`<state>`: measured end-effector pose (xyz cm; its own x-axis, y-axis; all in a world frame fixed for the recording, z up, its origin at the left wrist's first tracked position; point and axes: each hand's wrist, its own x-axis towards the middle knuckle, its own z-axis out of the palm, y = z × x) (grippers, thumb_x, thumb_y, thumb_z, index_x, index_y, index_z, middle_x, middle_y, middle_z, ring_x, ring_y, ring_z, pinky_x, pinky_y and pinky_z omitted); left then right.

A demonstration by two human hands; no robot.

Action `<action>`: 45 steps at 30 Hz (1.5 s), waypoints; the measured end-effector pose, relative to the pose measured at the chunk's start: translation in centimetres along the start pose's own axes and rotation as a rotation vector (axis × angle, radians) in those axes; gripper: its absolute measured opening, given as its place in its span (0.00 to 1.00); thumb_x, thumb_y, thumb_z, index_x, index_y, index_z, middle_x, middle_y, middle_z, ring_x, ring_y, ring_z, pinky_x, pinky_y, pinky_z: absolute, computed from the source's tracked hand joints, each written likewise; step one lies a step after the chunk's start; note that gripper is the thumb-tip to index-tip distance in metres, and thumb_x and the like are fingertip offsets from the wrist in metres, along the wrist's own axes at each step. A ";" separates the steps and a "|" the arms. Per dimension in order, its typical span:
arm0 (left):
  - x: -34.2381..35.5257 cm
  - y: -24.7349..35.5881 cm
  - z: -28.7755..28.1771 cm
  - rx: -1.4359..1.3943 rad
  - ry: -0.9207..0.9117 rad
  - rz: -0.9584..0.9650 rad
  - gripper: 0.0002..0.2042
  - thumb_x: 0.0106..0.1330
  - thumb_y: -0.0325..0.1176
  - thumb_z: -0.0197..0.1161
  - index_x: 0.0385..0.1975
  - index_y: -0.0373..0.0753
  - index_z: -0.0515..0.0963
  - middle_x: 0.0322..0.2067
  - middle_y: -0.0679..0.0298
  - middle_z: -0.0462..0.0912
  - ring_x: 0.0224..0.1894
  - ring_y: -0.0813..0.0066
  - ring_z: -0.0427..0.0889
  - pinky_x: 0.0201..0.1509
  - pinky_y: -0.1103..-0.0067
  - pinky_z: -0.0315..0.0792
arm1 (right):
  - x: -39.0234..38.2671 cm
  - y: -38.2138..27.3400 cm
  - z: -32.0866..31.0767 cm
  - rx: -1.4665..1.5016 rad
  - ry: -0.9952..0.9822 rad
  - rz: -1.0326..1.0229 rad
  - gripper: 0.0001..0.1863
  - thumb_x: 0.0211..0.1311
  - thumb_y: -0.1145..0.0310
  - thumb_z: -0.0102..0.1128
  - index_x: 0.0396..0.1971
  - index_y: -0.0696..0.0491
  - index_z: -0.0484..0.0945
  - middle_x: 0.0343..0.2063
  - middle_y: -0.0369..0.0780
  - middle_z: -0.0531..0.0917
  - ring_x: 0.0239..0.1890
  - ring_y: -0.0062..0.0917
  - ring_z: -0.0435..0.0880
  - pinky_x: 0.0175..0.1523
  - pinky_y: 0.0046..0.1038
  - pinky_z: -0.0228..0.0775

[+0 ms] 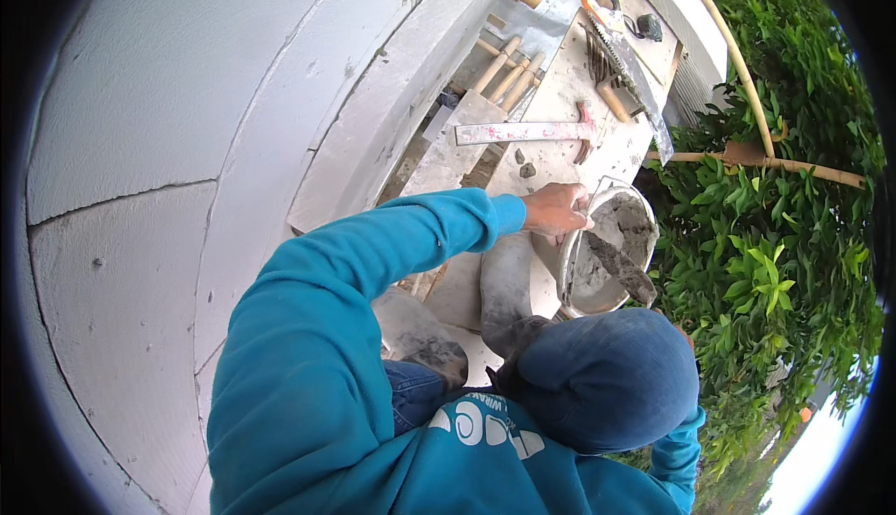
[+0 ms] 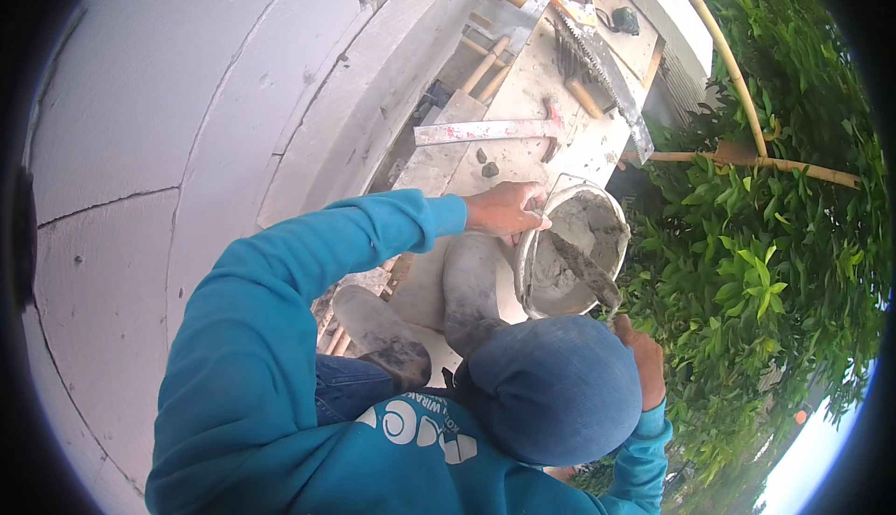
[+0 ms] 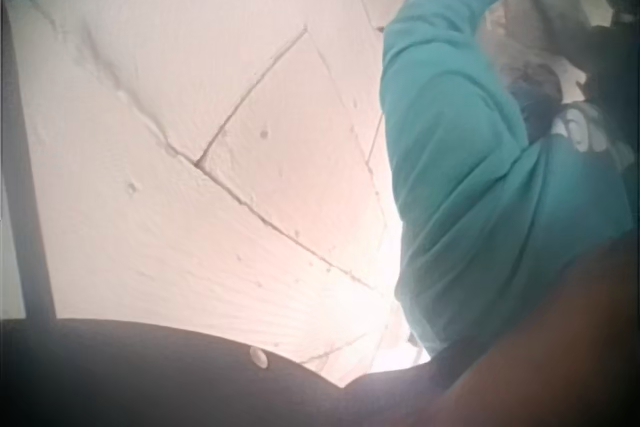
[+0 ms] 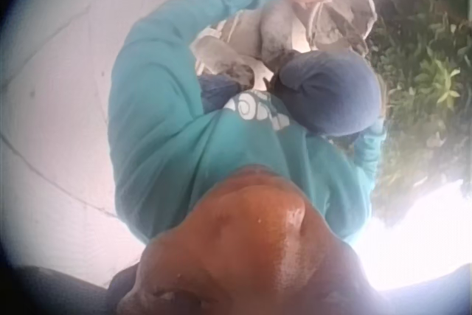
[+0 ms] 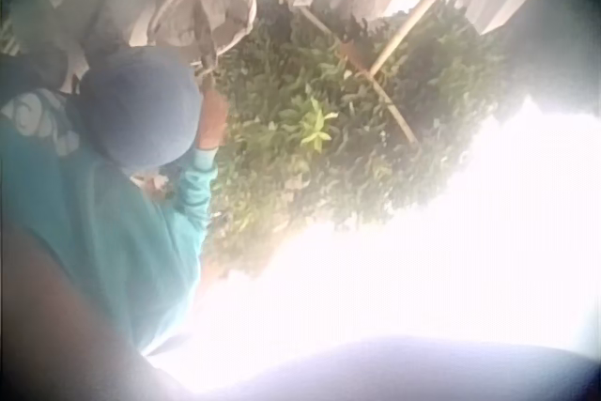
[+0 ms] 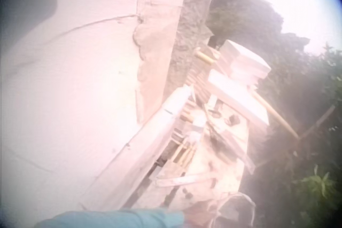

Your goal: The person applies mortar to a white rectangular tile using a notched trowel, then places the tile onto a curved wall and taps it into position with a hammer. The person repeats this process for multiple tiles, adjusting their position and smoothing the mortar between tiles.

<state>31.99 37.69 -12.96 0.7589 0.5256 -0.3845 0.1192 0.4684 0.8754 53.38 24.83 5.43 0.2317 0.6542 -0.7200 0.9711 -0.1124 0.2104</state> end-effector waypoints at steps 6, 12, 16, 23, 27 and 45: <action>-0.2 0.6 -1.0 0.036 0.025 -0.014 0.22 0.62 0.39 0.63 0.46 0.26 0.68 0.30 0.52 0.79 0.27 0.70 0.82 0.29 0.74 0.80 | 4.2 -3.5 5.7 0.014 0.042 -0.026 0.18 0.63 0.55 0.53 0.41 0.54 0.74 0.25 0.49 0.81 0.29 0.40 0.81 0.36 0.40 0.71; -1.2 1.5 -1.8 0.220 -0.017 -0.062 0.25 0.60 0.46 0.64 0.44 0.28 0.71 0.29 0.52 0.80 0.28 0.67 0.82 0.31 0.73 0.78 | 5.2 -4.8 6.4 0.034 0.015 -0.072 0.19 0.64 0.54 0.53 0.39 0.56 0.75 0.22 0.48 0.81 0.26 0.35 0.79 0.34 0.37 0.70; -2.5 3.8 -5.1 0.642 0.239 0.165 0.23 0.58 0.49 0.63 0.37 0.30 0.76 0.29 0.47 0.82 0.33 0.50 0.82 0.41 0.64 0.72 | 4.5 -5.4 3.8 0.021 0.008 -0.066 0.20 0.65 0.53 0.53 0.38 0.58 0.76 0.20 0.47 0.80 0.24 0.33 0.79 0.33 0.36 0.69; -10.2 12.0 -8.0 1.090 0.428 0.163 0.16 0.57 0.39 0.56 0.31 0.31 0.82 0.32 0.51 0.83 0.38 0.55 0.82 0.45 0.65 0.75 | 4.1 -7.8 -5.6 0.221 0.131 -0.317 0.22 0.66 0.52 0.53 0.36 0.60 0.77 0.19 0.43 0.79 0.21 0.26 0.75 0.30 0.31 0.67; -15.2 15.3 -4.5 1.008 0.521 0.187 0.12 0.53 0.36 0.59 0.28 0.34 0.84 0.27 0.54 0.83 0.32 0.58 0.83 0.36 0.64 0.77 | 2.8 -12.0 -11.9 0.434 0.486 -0.729 0.20 0.69 0.54 0.52 0.38 0.58 0.77 0.21 0.37 0.75 0.25 0.20 0.72 0.32 0.24 0.64; -30.5 9.8 13.7 0.857 1.389 0.230 0.08 0.59 0.35 0.55 0.25 0.36 0.72 0.27 0.60 0.71 0.31 0.67 0.78 0.40 0.74 0.74 | -7.2 -33.6 -16.5 0.223 0.334 -2.136 0.08 0.56 0.72 0.60 0.33 0.59 0.78 0.19 0.42 0.79 0.20 0.29 0.76 0.27 0.25 0.64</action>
<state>18.76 16.53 11.39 -0.2522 0.9400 0.2298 0.7476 0.0385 0.6630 18.11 36.21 14.43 -0.9060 -0.0584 0.4192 -0.3294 0.7191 -0.6118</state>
